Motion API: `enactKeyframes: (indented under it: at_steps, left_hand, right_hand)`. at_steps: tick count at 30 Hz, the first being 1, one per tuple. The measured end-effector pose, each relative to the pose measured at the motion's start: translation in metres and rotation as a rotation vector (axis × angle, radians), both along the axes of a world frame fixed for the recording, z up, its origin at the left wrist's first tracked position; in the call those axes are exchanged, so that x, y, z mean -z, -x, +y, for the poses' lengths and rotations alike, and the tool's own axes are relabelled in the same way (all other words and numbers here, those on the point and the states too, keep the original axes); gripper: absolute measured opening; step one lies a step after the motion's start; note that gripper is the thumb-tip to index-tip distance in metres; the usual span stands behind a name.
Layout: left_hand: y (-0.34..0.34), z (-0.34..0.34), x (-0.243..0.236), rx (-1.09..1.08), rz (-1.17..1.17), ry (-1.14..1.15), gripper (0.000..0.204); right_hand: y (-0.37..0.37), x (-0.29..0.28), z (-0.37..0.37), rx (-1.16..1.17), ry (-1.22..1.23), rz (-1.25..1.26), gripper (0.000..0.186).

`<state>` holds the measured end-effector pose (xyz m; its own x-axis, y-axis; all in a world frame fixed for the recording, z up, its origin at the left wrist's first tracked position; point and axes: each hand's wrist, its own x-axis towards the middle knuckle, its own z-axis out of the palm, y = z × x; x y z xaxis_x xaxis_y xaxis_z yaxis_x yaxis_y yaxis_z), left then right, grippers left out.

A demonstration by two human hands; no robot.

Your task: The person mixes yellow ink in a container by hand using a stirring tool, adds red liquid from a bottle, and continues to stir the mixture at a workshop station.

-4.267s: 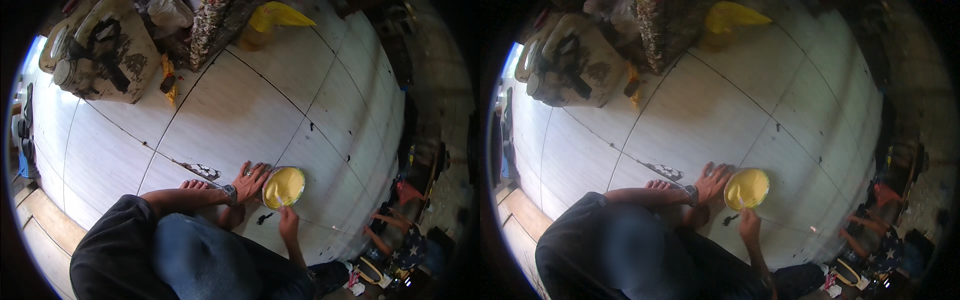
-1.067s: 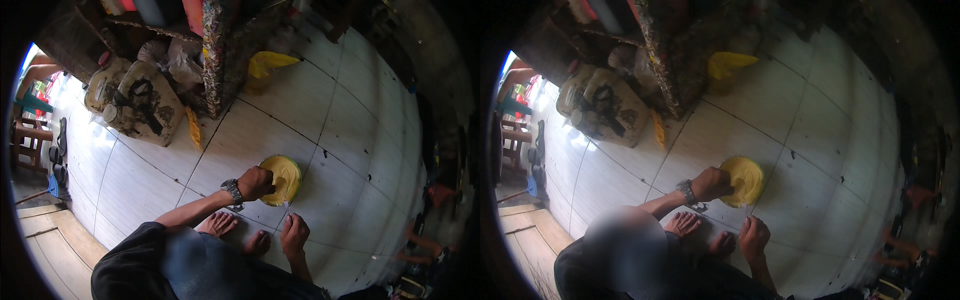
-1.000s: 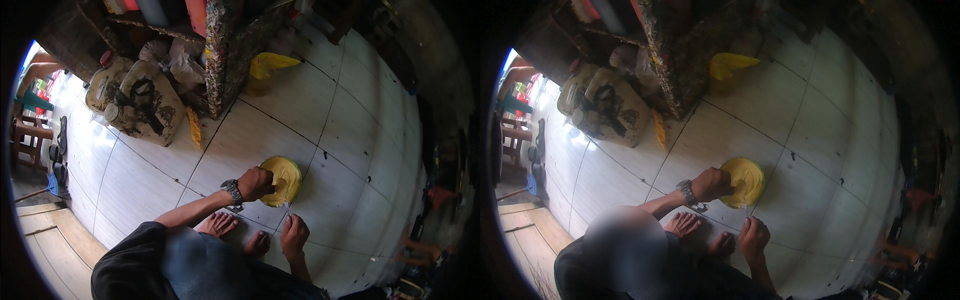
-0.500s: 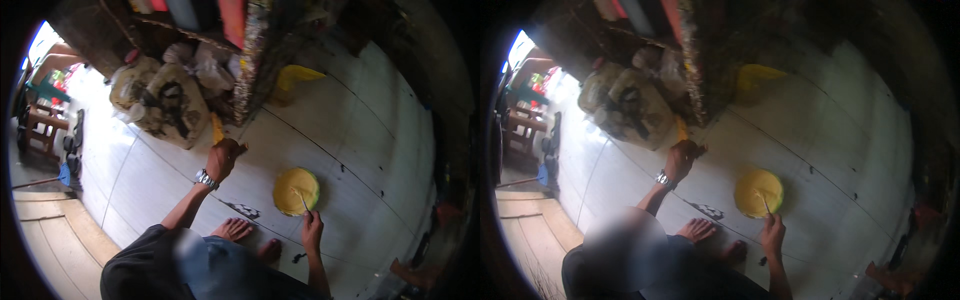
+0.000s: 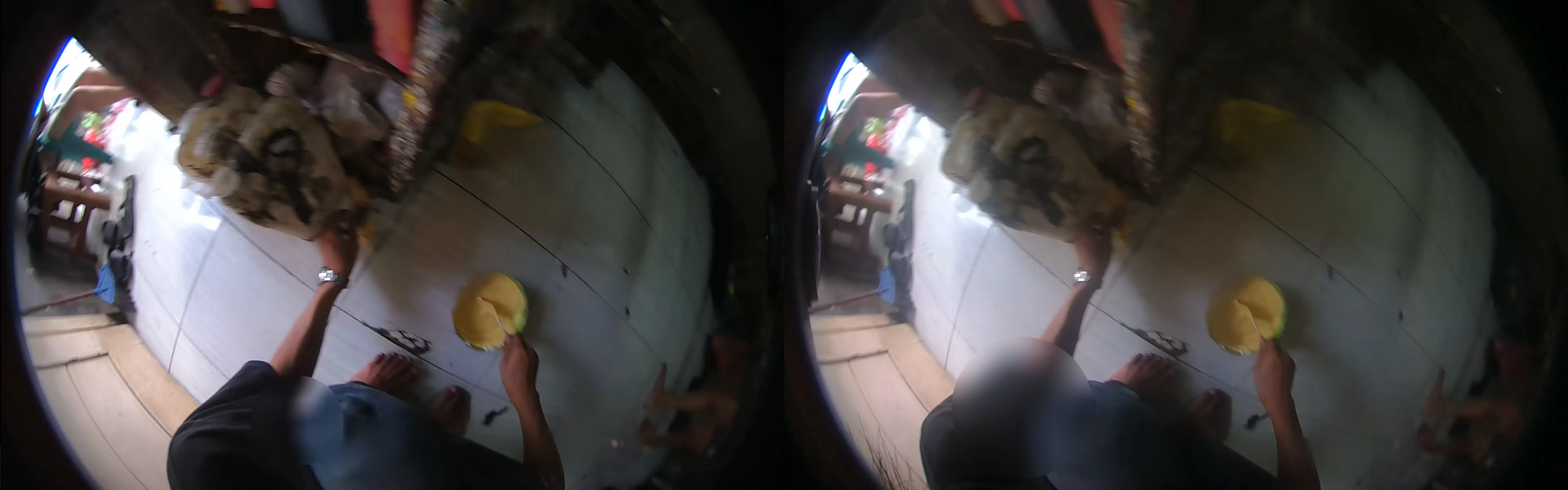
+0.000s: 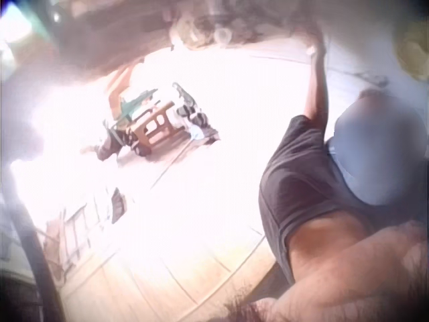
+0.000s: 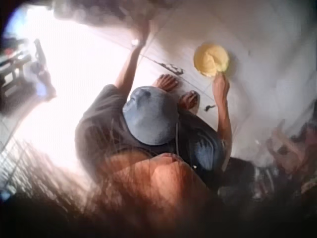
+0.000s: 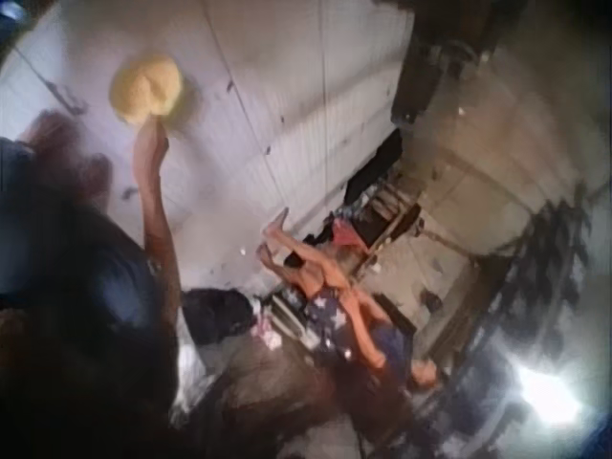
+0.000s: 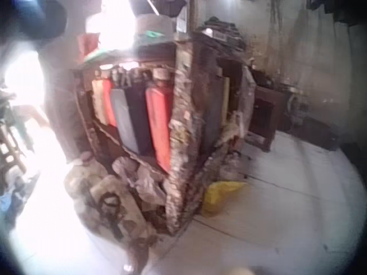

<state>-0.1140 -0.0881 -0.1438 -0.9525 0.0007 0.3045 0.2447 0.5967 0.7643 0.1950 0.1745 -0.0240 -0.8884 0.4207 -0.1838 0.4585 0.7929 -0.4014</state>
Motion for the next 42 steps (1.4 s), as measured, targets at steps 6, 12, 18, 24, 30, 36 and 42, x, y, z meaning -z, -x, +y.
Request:
enactKeyframes:
  at_steps: [6,12,18,24,30,36,42]
  left_hand:
    - [-0.093,0.034,-0.045,0.502,-0.258,-0.052,0.030]
    - [-0.147,0.068,-0.017,1.095,-0.314,0.033,0.090]
    - [-0.155,0.087,-0.002,0.999,-0.321,0.090,0.104]
    - [-0.157,0.088,0.001,0.999,-0.358,0.124,0.110]
    - [-0.164,0.097,-0.004,0.961,-0.374,0.151,0.115]
    - [-0.158,0.092,-0.014,0.999,-0.419,0.183,0.112]
    - [-0.157,0.092,-0.017,0.988,-0.405,0.188,0.111]
  right_hand:
    - [0.003,0.008,0.003,-0.202,-0.179,-0.092,0.006]
    - [-0.011,0.017,-0.005,-0.415,-0.471,-0.082,0.007]
    - [-0.005,0.010,-0.009,-0.536,-0.629,0.045,0.009]
    - [-0.014,0.017,0.009,-0.284,-0.177,0.011,0.018]
    - [-0.009,0.033,0.008,0.254,0.234,0.100,0.019]
    - [0.000,0.022,-0.003,0.184,0.234,-0.027,0.027]
    - [0.009,0.017,0.003,0.212,0.307,-0.028,0.030]
